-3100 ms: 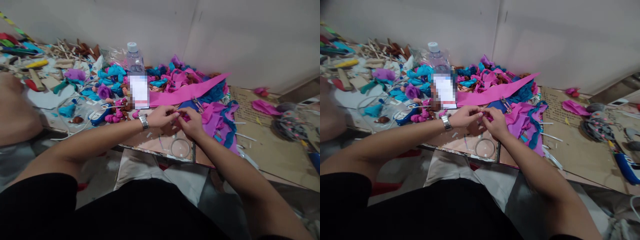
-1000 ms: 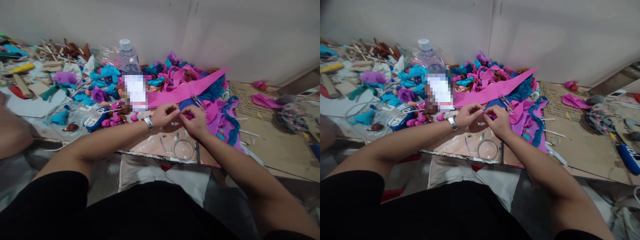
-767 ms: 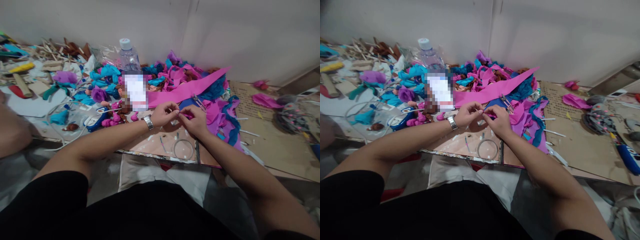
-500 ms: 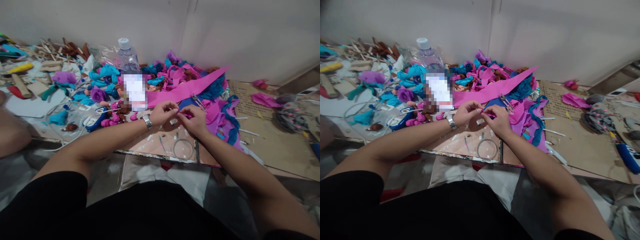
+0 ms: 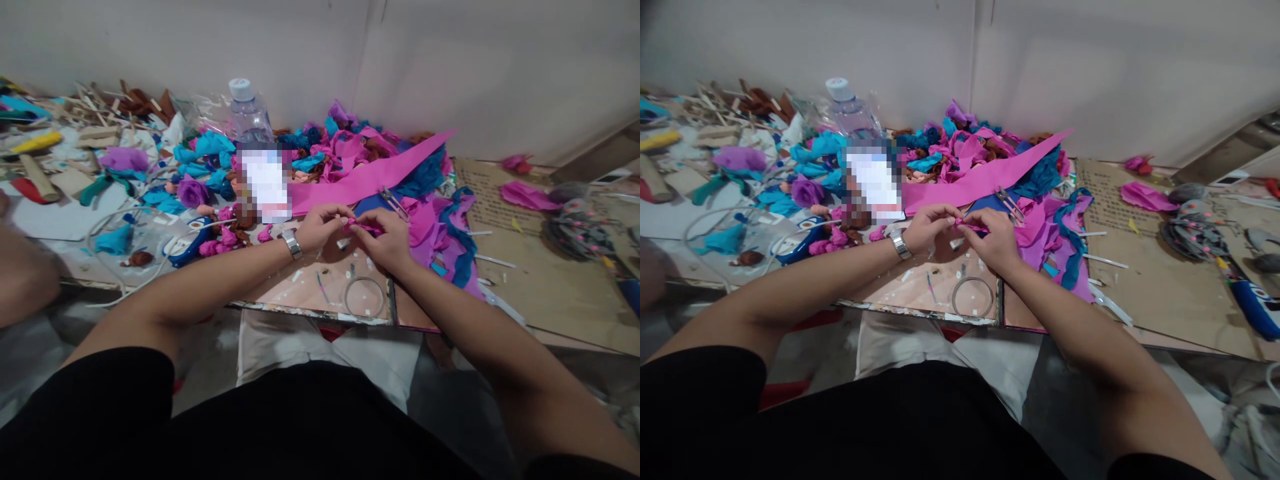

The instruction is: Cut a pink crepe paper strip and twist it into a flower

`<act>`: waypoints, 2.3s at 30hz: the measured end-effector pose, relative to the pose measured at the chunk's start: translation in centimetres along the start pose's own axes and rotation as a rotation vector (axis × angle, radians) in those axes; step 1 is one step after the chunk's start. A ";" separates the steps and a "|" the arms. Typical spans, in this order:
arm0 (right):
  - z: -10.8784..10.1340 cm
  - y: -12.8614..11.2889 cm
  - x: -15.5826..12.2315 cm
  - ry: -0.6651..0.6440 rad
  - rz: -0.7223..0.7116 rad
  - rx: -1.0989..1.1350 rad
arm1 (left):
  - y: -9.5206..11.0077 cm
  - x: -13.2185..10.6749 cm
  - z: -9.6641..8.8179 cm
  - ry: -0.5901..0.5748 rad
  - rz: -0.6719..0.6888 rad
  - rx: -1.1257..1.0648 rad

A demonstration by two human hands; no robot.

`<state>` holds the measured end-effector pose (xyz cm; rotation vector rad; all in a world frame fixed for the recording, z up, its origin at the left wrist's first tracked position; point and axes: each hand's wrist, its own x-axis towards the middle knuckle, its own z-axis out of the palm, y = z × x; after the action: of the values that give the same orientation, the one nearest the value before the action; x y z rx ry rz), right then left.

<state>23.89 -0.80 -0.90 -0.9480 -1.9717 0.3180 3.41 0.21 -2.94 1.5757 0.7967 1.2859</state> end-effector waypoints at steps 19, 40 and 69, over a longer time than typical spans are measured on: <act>-0.1 -0.2 0.2 0.023 -0.042 0.033 | 0.5 -0.4 0.4 0.023 -0.009 0.109; -0.2 0.4 0.4 -0.004 -0.046 0.089 | -0.3 0.0 0.2 0.033 0.002 0.144; 0.1 0.7 0.3 -0.014 -0.001 0.034 | 0.4 -0.1 0.4 0.039 0.032 0.160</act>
<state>24.07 -0.12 -1.11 -0.9256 -1.9729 0.3579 3.72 -0.13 -2.65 1.6997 0.9216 1.3066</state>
